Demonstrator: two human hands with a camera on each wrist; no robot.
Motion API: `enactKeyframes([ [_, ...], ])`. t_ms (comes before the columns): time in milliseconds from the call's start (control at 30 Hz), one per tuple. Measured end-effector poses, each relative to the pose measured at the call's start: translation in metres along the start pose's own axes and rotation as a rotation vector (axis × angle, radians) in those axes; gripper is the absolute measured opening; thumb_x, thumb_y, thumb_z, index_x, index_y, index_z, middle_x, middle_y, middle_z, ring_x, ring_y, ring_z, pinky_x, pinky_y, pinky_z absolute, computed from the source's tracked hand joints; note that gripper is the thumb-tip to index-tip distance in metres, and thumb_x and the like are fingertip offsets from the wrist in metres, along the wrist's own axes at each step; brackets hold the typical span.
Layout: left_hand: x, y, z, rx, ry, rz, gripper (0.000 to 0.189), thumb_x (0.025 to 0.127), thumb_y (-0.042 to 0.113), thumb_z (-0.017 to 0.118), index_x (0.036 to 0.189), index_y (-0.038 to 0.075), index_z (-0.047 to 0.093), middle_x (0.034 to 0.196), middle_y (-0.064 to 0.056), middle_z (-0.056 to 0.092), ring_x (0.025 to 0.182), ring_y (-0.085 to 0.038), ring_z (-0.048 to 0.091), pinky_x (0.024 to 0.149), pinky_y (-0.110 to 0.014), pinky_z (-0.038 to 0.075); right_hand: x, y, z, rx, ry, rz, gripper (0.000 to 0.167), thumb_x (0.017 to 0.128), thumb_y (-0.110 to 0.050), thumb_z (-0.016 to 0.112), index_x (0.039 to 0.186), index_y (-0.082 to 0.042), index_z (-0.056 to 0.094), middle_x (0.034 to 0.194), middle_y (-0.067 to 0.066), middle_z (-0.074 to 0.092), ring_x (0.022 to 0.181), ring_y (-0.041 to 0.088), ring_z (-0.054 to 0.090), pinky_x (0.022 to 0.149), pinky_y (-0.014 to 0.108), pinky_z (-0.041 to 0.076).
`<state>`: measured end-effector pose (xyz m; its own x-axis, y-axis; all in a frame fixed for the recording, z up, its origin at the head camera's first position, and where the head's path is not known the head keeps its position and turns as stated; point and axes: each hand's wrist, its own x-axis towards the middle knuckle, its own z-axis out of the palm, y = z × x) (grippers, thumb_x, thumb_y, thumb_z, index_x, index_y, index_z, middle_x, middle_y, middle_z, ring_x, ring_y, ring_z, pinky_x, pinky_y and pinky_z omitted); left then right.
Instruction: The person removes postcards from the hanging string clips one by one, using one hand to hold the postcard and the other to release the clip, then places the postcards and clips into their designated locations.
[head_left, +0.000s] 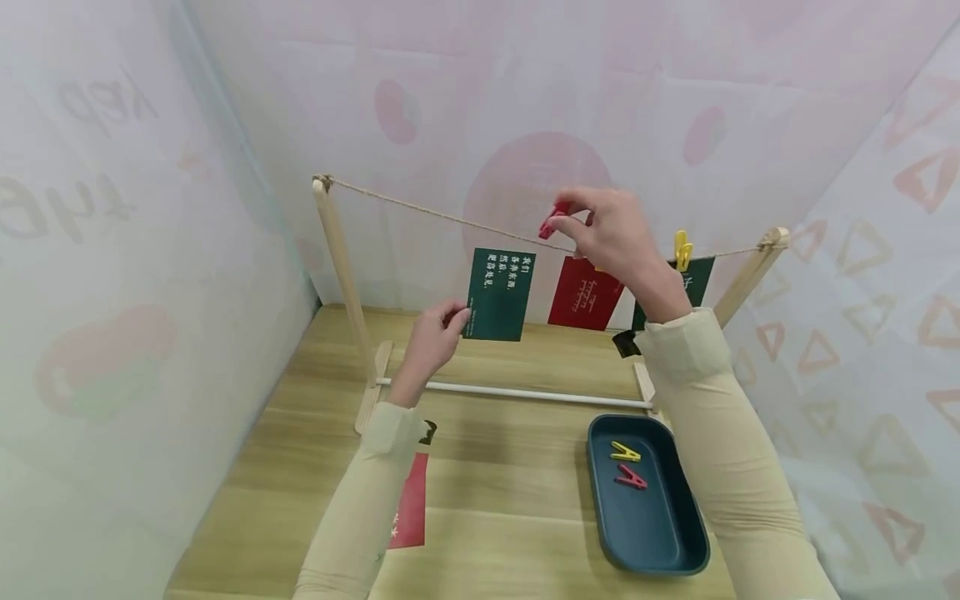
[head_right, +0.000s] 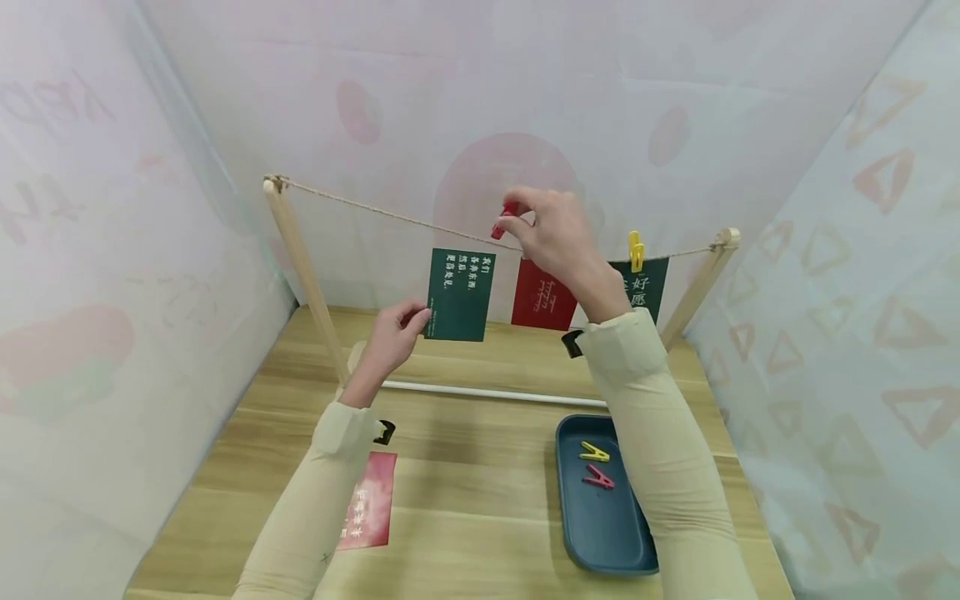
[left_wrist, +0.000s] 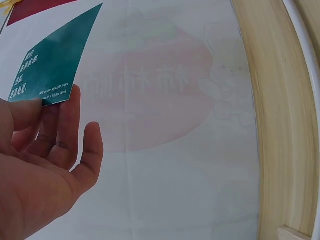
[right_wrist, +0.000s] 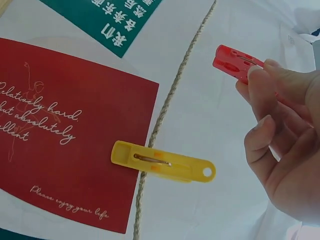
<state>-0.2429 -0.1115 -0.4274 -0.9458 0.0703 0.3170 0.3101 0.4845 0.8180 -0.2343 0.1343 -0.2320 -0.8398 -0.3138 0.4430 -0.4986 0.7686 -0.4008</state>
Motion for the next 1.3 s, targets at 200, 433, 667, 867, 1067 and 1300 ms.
enactKeyframes([
  [200,-0.017,-0.007,-0.009,-0.02,-0.013,-0.103,0.027,0.101,0.024,0.054,0.112,0.004,0.068,0.097,-0.013,0.067,0.082,-0.022,0.056,0.071,-0.028,0.048,-0.018,0.004,-0.002,-0.041,0.026,-0.047,0.03,0.093,-0.021,0.068,0.119,-0.008,0.063,0.109,0.011,0.071,0.069,0.024,0.056,0.062,0.031,0.049],
  [433,-0.036,-0.018,-0.02,-0.101,-0.009,-0.225,0.027,0.101,0.023,0.056,0.114,0.003,0.068,0.099,-0.015,0.068,0.082,-0.019,0.059,0.068,-0.023,0.05,-0.034,0.014,0.003,-0.063,0.01,-0.064,0.036,0.092,-0.018,0.07,0.123,-0.003,0.062,0.109,0.013,0.071,0.07,0.023,0.059,0.062,0.031,0.049],
  [667,-0.054,-0.028,-0.032,-0.145,0.018,-0.315,0.029,0.1,0.02,0.056,0.117,-0.001,0.067,0.105,-0.02,0.069,0.083,-0.018,0.063,0.068,-0.019,0.054,-0.047,0.022,0.01,-0.048,-0.073,-0.09,0.037,0.09,-0.018,0.072,0.123,-0.004,0.063,0.105,0.012,0.071,0.073,0.021,0.061,0.066,0.033,0.053],
  [867,-0.074,-0.04,-0.039,-0.206,0.029,-0.405,0.029,0.1,0.016,0.055,0.119,-0.004,0.065,0.108,-0.023,0.068,0.083,-0.016,0.062,0.071,-0.02,0.054,-0.065,0.036,0.021,-0.07,-0.16,-0.072,0.038,0.089,-0.019,0.073,0.123,-0.004,0.062,0.099,0.01,0.071,0.075,0.02,0.064,0.071,0.036,0.055],
  [1067,-0.093,-0.052,-0.041,-0.196,0.014,-0.461,0.031,0.101,0.017,0.055,0.122,-0.004,0.063,0.111,-0.024,0.068,0.085,-0.016,0.065,0.079,-0.027,0.058,-0.088,0.054,0.035,-0.063,-0.276,-0.014,0.034,0.09,-0.021,0.073,0.118,-0.007,0.061,0.101,0.011,0.072,0.079,0.022,0.066,0.073,0.039,0.057],
  [1300,-0.111,-0.063,-0.051,-0.181,0.039,-0.481,0.032,0.101,0.017,0.054,0.123,-0.005,0.062,0.114,-0.026,0.067,0.083,-0.016,0.065,0.081,-0.033,0.058,-0.117,0.079,0.047,-0.059,-0.378,0.094,0.031,0.091,-0.022,0.071,0.117,-0.008,0.061,0.105,0.012,0.071,0.08,0.02,0.067,0.072,0.036,0.058],
])
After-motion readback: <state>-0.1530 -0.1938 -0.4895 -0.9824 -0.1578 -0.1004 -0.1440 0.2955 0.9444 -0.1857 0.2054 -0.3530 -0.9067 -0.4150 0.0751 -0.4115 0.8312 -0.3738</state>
